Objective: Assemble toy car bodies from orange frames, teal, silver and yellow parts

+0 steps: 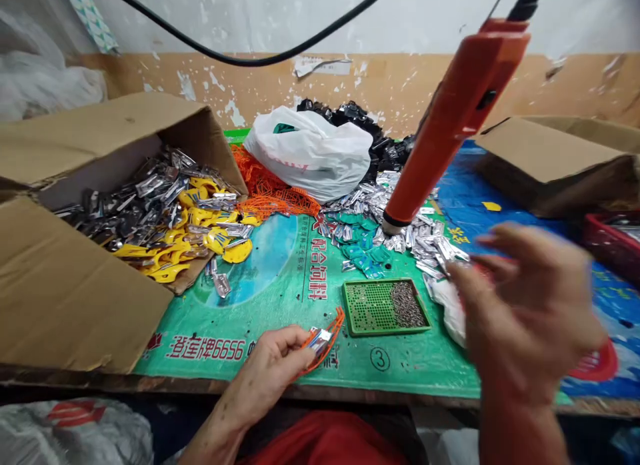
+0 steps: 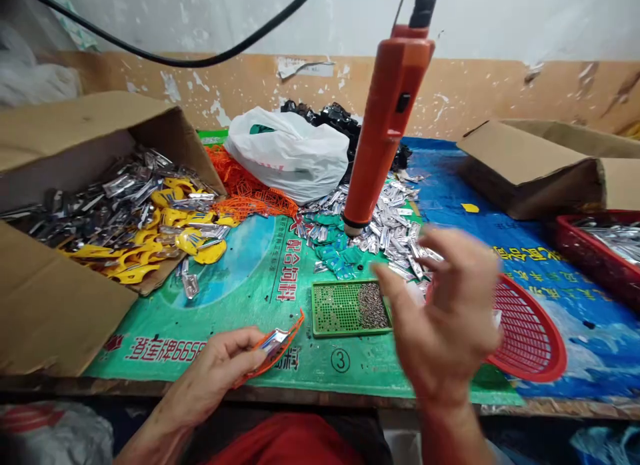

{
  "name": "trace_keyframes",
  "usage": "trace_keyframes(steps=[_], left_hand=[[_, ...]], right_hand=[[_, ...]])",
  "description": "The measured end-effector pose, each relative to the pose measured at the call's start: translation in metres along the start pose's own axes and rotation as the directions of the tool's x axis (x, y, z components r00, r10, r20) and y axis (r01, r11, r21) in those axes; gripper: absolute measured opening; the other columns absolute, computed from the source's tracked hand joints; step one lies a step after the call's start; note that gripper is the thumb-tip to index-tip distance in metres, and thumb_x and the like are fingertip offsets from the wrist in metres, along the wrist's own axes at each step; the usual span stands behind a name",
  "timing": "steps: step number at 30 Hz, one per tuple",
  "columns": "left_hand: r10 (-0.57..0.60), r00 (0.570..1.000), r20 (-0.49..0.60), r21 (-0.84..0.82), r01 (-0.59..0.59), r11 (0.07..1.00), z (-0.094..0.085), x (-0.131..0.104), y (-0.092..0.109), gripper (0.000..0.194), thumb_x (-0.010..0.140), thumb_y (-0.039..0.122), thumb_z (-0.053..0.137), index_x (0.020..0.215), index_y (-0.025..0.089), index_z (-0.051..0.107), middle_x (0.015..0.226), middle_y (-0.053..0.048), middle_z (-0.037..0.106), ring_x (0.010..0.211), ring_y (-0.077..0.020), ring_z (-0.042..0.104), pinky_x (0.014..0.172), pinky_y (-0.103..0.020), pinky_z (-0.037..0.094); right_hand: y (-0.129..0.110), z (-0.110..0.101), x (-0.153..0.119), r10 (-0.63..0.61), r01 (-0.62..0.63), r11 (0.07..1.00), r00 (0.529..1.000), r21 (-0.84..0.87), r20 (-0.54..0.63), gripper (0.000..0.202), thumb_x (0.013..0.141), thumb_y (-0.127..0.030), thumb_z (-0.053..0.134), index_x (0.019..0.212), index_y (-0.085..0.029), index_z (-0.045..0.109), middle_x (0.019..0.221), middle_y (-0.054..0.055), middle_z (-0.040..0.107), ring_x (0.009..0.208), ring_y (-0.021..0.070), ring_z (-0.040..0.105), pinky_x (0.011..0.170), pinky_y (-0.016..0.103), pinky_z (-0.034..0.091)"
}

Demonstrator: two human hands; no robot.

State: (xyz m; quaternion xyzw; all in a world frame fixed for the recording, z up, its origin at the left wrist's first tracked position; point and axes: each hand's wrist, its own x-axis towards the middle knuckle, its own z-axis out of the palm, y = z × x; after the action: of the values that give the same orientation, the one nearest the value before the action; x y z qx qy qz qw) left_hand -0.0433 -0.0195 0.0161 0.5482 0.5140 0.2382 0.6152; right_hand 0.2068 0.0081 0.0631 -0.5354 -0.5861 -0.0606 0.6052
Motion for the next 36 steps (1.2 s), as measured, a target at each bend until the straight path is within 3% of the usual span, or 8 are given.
trace_keyframes(steps=[2,4,6,10,14,18,25,36], left_hand=[[-0.05,0.998,0.037,-0.086,0.053,0.995,-0.001,0.001,0.002,0.022,0.081,0.035,0.057,0.079,0.015,0.067,0.064,0.004,0.048,0.058,-0.009,0.035,0.056,-0.022,0.028],[-0.076,0.994,0.079,-0.17,0.088,0.982,-0.001,0.002,0.003,0.022,0.08,0.033,0.059,0.089,0.016,0.07,0.069,0.003,0.055,0.061,-0.0092,0.039,0.057,-0.022,0.028],[-0.086,0.991,0.101,-0.228,0.107,0.968,0.0,0.002,0.003,0.025,0.077,0.032,0.062,0.096,0.017,0.071,0.077,0.001,0.062,0.066,-0.0102,0.045,0.061,-0.022,0.03],[-0.097,0.991,0.093,-0.255,0.118,0.96,0.002,0.003,0.003,0.025,0.074,0.031,0.065,0.093,0.017,0.073,0.084,-0.001,0.067,0.075,-0.0131,0.052,0.068,-0.023,0.034],[-0.123,0.99,0.07,-0.213,0.135,0.968,0.001,0.004,0.002,0.024,0.073,0.032,0.065,0.089,0.017,0.073,0.08,-0.001,0.067,0.072,-0.0131,0.051,0.065,-0.023,0.034],[-0.158,0.984,0.077,-0.196,0.171,0.966,0.001,0.004,0.002,0.025,0.072,0.033,0.065,0.089,0.017,0.073,0.078,0.0,0.065,0.068,-0.0119,0.048,0.062,-0.023,0.032],[-0.168,0.984,0.063,-0.199,0.177,0.964,0.004,0.001,0.005,0.026,0.073,0.04,0.067,0.08,0.016,0.072,0.068,0.001,0.059,0.061,-0.0098,0.042,0.058,-0.022,0.031],[-0.227,0.973,0.037,-0.342,0.225,0.912,0.014,-0.008,0.01,0.027,0.07,0.041,0.07,0.079,0.016,0.066,0.069,0.0,0.06,0.06,-0.0098,0.048,0.056,-0.02,0.034]], right_hand=[[0.018,0.004,0.036,0.038,-0.048,0.996,0.992,-0.077,-0.123,0.075,0.06,-0.037,0.084,0.127,-0.028,0.051,0.129,0.01,0.048,0.109,0.0282,0.054,0.075,0.042,0.051],[0.028,0.018,0.064,0.162,-0.171,0.976,0.984,0.136,0.072,0.074,0.063,-0.041,0.08,0.129,-0.028,0.049,0.13,0.009,0.051,0.117,0.028,0.05,0.083,0.042,0.048],[0.027,0.037,0.081,0.167,-0.293,0.847,0.939,0.444,0.301,0.066,0.054,-0.036,0.084,0.114,-0.024,0.059,0.114,0.007,0.061,0.103,0.0233,0.057,0.084,0.041,0.048],[0.002,0.061,0.091,0.298,-0.593,0.599,0.788,0.538,0.538,0.038,0.046,-0.021,0.083,0.078,-0.024,0.062,0.085,0.0,0.064,0.068,0.0144,0.056,0.062,0.033,0.048],[-0.013,0.054,0.081,0.337,-0.562,0.673,0.812,0.481,0.477,0.029,0.05,-0.017,0.08,0.071,-0.025,0.062,0.078,-0.002,0.063,0.068,0.0159,0.057,0.056,0.03,0.046],[-0.005,0.038,0.048,0.383,-0.538,0.772,0.819,0.34,0.427,0.026,0.061,-0.036,0.079,0.072,-0.019,0.062,0.07,-0.001,0.062,0.06,0.0159,0.058,0.053,0.032,0.047],[0.003,0.034,-0.003,0.498,-0.603,0.735,0.79,0.309,0.358,0.021,0.061,-0.029,0.078,0.074,-0.019,0.065,0.066,-0.001,0.062,0.055,0.0136,0.057,0.053,0.03,0.048],[-0.003,0.039,-0.011,0.531,-0.62,0.697,0.784,0.36,0.321,0.013,0.057,-0.02,0.076,0.061,-0.017,0.064,0.059,-0.002,0.059,0.051,0.0113,0.053,0.047,0.025,0.044]])
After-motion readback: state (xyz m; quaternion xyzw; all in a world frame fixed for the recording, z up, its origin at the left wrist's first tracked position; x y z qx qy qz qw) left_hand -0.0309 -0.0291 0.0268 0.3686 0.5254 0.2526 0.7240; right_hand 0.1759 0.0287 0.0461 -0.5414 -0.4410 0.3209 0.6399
